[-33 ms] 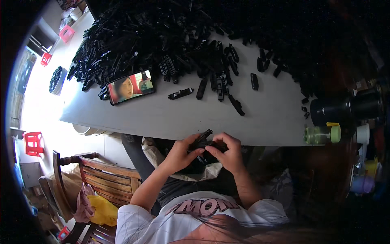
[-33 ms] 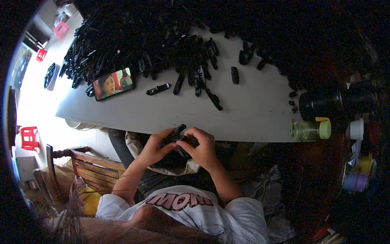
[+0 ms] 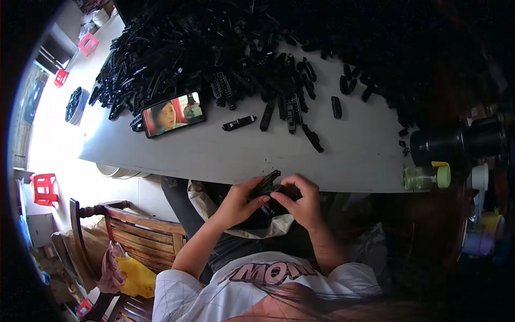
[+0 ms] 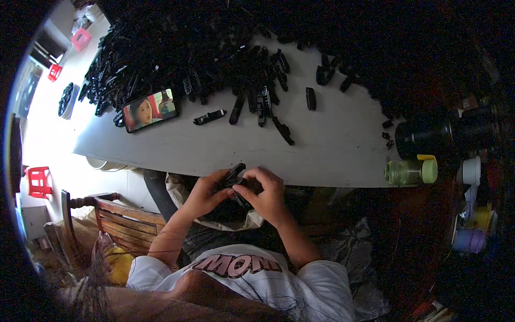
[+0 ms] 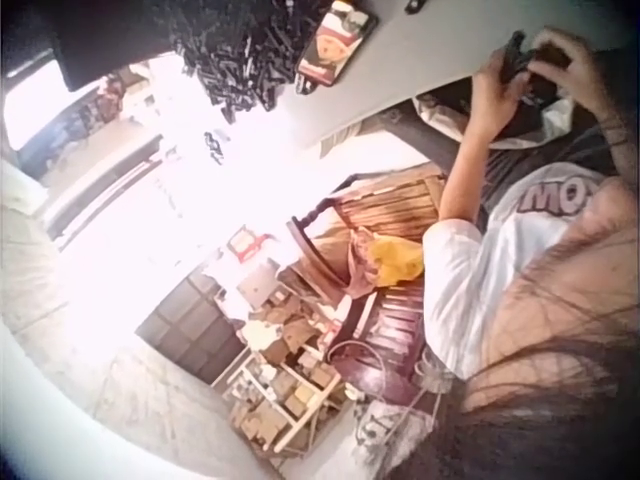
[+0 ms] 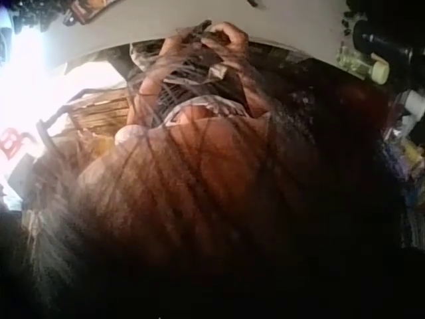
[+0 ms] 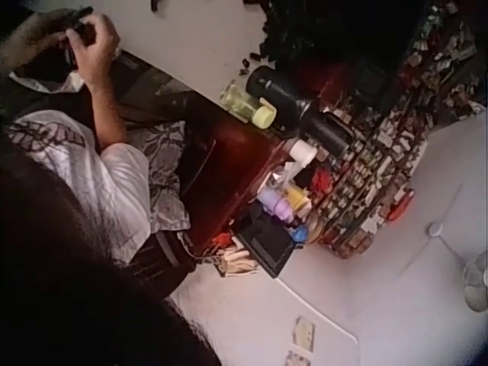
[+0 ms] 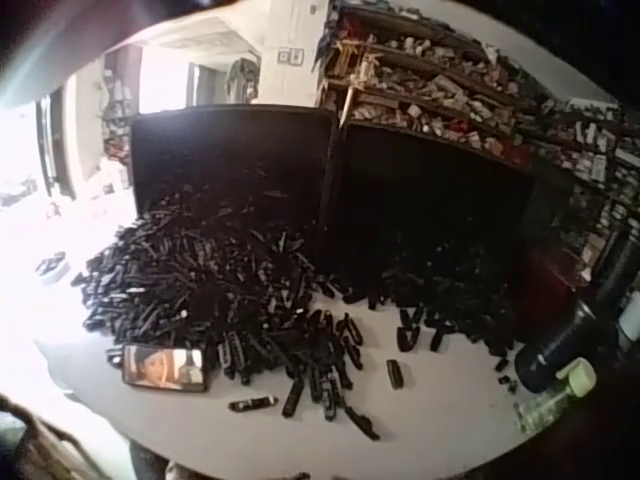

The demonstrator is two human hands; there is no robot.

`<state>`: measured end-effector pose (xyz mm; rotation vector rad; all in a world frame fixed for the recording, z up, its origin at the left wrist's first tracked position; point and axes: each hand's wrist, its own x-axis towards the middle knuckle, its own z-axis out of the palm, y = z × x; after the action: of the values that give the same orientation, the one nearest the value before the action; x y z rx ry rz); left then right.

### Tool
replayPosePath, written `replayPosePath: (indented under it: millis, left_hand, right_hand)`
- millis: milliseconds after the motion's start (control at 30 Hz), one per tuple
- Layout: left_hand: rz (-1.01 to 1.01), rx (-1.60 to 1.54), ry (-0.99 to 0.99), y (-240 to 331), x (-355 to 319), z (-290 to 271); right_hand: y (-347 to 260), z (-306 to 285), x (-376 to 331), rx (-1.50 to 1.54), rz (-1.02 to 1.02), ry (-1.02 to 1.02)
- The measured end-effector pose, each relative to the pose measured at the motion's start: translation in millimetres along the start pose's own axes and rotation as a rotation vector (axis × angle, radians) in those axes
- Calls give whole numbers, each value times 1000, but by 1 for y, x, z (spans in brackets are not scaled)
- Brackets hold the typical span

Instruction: Assembling small black plastic hardware components by hand and placing them into a collection bag.

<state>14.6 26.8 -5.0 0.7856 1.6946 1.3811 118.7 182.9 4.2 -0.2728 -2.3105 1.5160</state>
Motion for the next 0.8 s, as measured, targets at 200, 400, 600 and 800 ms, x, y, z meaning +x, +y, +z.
replayPosePath:
  millis: [200,400,600,800]
  left_hand:
    - [135,120,-20,12,-7,-2]
    - [150,438,-37,12,-19,-10]
    - [193,667,377,34,30,-35]
    - [-7,1118,527,19,84,-47]
  right_hand:
    - [-3,1,3,584,359,-190]
    - [19,29,-19,365,200,-154]
    - [17,-23,15,-74,20,103]
    - [79,-96,129,-785,64,480]
